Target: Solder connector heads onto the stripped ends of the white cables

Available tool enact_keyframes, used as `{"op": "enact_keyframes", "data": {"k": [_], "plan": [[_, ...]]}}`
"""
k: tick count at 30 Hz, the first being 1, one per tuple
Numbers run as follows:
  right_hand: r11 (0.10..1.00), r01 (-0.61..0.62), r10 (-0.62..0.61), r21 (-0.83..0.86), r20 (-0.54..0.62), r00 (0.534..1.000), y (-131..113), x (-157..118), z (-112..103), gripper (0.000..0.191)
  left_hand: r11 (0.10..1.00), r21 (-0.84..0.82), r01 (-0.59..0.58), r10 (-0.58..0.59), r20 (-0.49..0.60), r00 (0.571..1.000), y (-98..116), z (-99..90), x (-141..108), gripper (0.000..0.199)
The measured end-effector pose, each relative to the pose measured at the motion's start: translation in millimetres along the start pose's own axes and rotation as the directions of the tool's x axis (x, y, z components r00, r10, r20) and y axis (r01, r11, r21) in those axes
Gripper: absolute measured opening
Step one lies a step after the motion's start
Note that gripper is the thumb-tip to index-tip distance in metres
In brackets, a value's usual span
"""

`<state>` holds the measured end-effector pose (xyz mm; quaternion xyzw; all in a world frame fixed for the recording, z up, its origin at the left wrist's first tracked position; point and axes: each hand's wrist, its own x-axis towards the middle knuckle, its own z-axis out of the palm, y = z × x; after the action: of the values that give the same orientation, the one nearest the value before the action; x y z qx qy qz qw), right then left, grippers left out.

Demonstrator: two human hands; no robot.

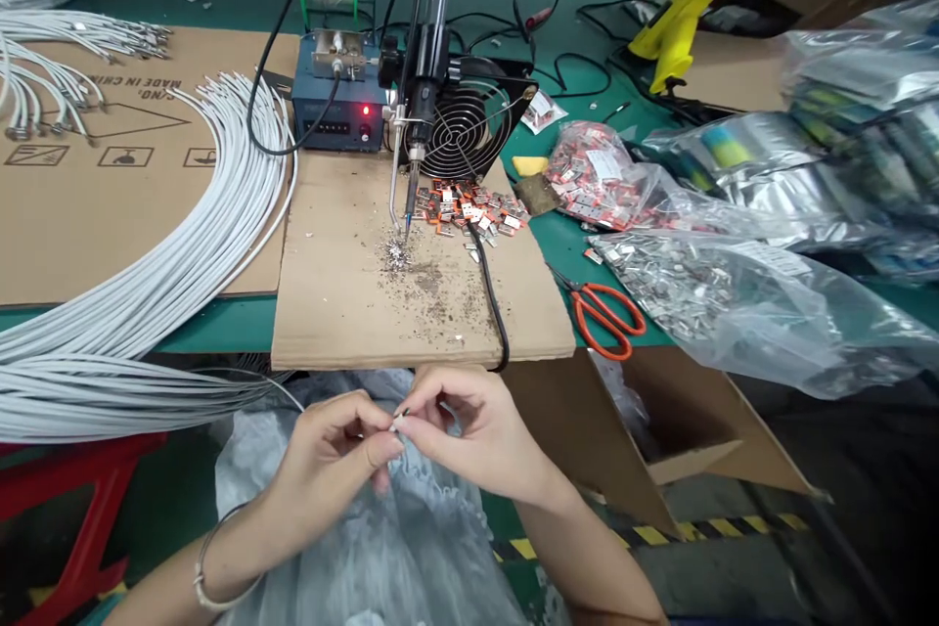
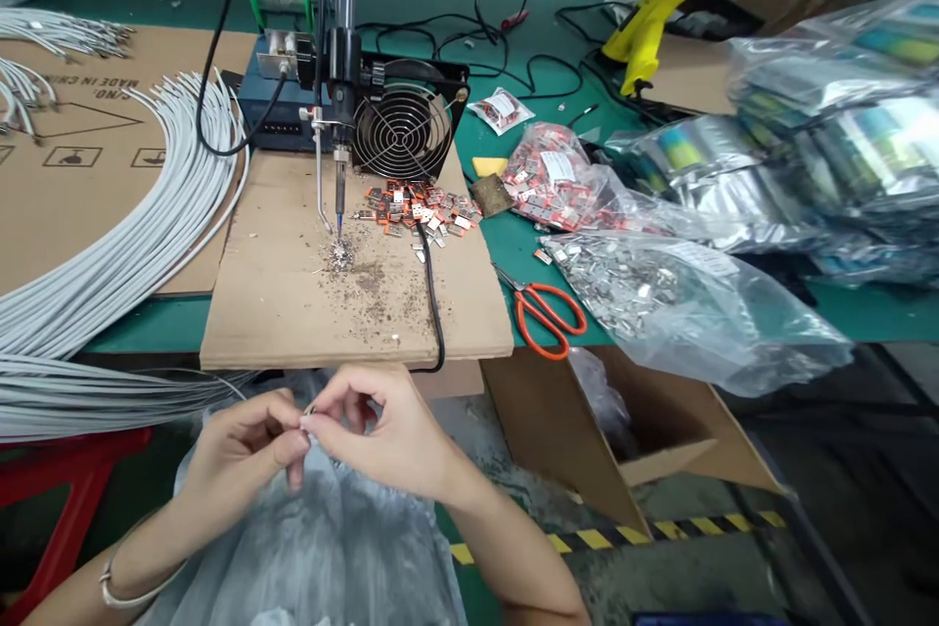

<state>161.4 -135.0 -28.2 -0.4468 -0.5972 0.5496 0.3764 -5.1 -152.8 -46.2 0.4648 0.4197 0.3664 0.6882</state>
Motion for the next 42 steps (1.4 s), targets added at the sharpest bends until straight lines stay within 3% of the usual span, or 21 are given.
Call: {"op": "enact_keyframes", "data": {"k": [12, 15, 18, 21, 25, 28, 30, 32, 34, 36, 40, 42], "plan": [[0.999, -0.030, 0.029, 0.036, 0.029, 0.999, -8, 3, 0, 0.009, 0.992, -0.111, 0.065, -0.060, 0.047, 0.997, 10, -1.8, 2, 0.029], [0.997, -0.076, 0.074, 0.029, 0.053, 0.996, -9, 3, -4, 0.009, 0.999, -0.038, 0.020, -0.019, 0.032, 0.999, 8, -3.1, 2, 0.026], [0.993, -0.113, 0.111, 0.039, 0.055, 0.992, -7, 3, -3, 0.013, 0.986, 0.133, -0.102, 0.105, -0.018, 0.994, 5, -3.0, 2, 0.017], [0.995, -0.034, 0.043, 0.095, -0.088, 0.995, -2, 3, 8, 0.022, 0.980, 0.154, -0.126, 0.139, -0.079, 0.987, 3, 0.8, 3, 0.016], [0.963, 0.165, -0.090, 0.211, -0.322, 0.942, 6, 4, 30, 0.017, 0.996, -0.083, -0.028, 0.021, -0.091, 0.996, 2, 7.8, 5, 0.030], [0.834, 0.229, -0.017, 0.502, -0.392, 0.920, 9, 8, 32, 0.021, 0.978, -0.209, 0.010, -0.023, -0.060, 0.998, 4, 7.5, 5, 0.029], [0.789, 0.251, 0.033, 0.561, -0.448, 0.894, 7, 9, 25, 0.027, 0.968, -0.250, 0.017, -0.033, -0.061, 0.998, 7, 4.4, 4, 0.024], [0.880, 0.159, 0.032, 0.447, -0.390, 0.920, 2, 10, 15, 0.023, 0.970, -0.243, 0.000, -0.020, -0.081, 0.996, 11, 0.6, 3, 0.020], [0.970, 0.001, 0.042, 0.244, -0.172, 0.984, -6, 10, 6, 0.011, 0.983, -0.179, -0.035, 0.018, -0.098, 0.995, 15, -2.8, 1, 0.018], [0.994, -0.053, 0.055, 0.091, -0.012, 0.998, -14, 10, 1, 0.007, 0.995, -0.073, -0.070, 0.063, -0.095, 0.993, 18, -5.4, -1, 0.016], [0.998, 0.007, -0.006, -0.062, 0.012, 1.000, -25, 11, -4, 0.010, 0.980, 0.152, -0.129, 0.138, -0.052, 0.989, 18, -9.3, -5, 0.010], [0.997, 0.012, -0.011, -0.075, 0.010, 1.000, -24, 10, -2, 0.014, 0.973, 0.185, -0.134, 0.145, -0.043, 0.989, 18, -8.8, -5, 0.011]]}}
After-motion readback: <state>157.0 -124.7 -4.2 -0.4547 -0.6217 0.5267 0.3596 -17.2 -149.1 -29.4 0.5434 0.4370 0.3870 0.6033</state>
